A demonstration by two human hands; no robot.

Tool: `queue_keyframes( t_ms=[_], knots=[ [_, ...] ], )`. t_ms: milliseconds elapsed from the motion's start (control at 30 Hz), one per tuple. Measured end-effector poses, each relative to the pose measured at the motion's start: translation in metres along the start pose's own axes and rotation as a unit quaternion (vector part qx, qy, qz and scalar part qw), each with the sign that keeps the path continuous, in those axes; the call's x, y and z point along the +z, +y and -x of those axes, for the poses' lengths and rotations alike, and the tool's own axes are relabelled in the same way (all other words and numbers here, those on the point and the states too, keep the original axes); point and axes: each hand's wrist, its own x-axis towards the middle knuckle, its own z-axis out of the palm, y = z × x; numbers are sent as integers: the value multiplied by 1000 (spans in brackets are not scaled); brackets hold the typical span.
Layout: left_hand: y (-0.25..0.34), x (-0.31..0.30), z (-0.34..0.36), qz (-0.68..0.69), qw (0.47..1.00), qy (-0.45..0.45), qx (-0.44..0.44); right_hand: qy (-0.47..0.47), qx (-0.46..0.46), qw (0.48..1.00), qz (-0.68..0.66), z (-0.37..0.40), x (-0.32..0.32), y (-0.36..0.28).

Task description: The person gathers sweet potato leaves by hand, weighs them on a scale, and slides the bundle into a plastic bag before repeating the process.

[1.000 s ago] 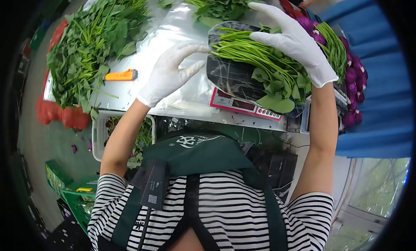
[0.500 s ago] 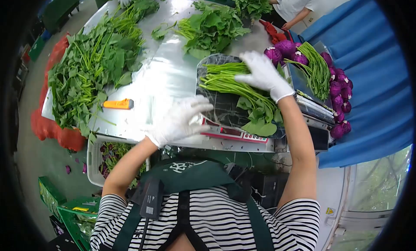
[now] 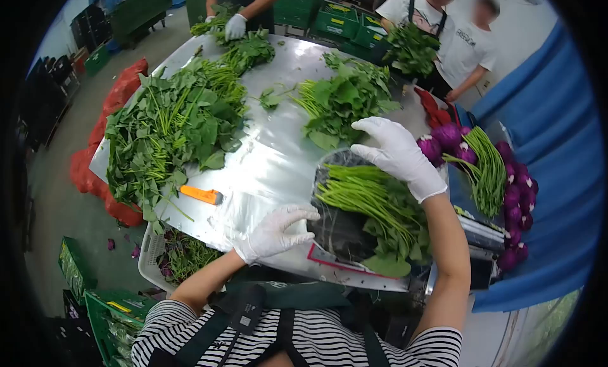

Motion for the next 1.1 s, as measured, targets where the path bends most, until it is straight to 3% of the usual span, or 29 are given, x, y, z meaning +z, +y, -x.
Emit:
queue_keyframes(
  t_ms=[100, 233, 367, 500, 700, 833, 933, 967, 1100],
  knots=[
    [-24, -14, 2, 36, 999, 40, -6, 29, 8, 999, -11, -57, 19, 8],
    [-53, -35, 4, 101, 989, 72, -75, -66, 119, 990, -40, -134, 74, 26],
    [-77, -53, 3, 122, 982, 90, -110, -154, 210, 964, 54, -187, 169, 68],
    [-101, -67, -5, 166, 972, 85, -146, -178, 274, 938, 113, -201, 241, 107],
    [-125, -66, -17, 232, 949, 57, -205, -243, 326, 896, 177, -199, 294, 138],
    [-132, -60, -21, 247, 947, 55, -195, -197, 353, 900, 161, -195, 291, 139],
    [-132, -64, -23, 257, 944, 56, -199, -105, 334, 936, 32, -191, 267, 138],
    [-131, -65, -23, 256, 945, 52, -199, -169, 375, 909, -60, -193, 250, 141],
    [-129, -75, -34, 277, 935, 86, -203, -133, 385, 887, -217, -171, 205, 133]
  ],
)
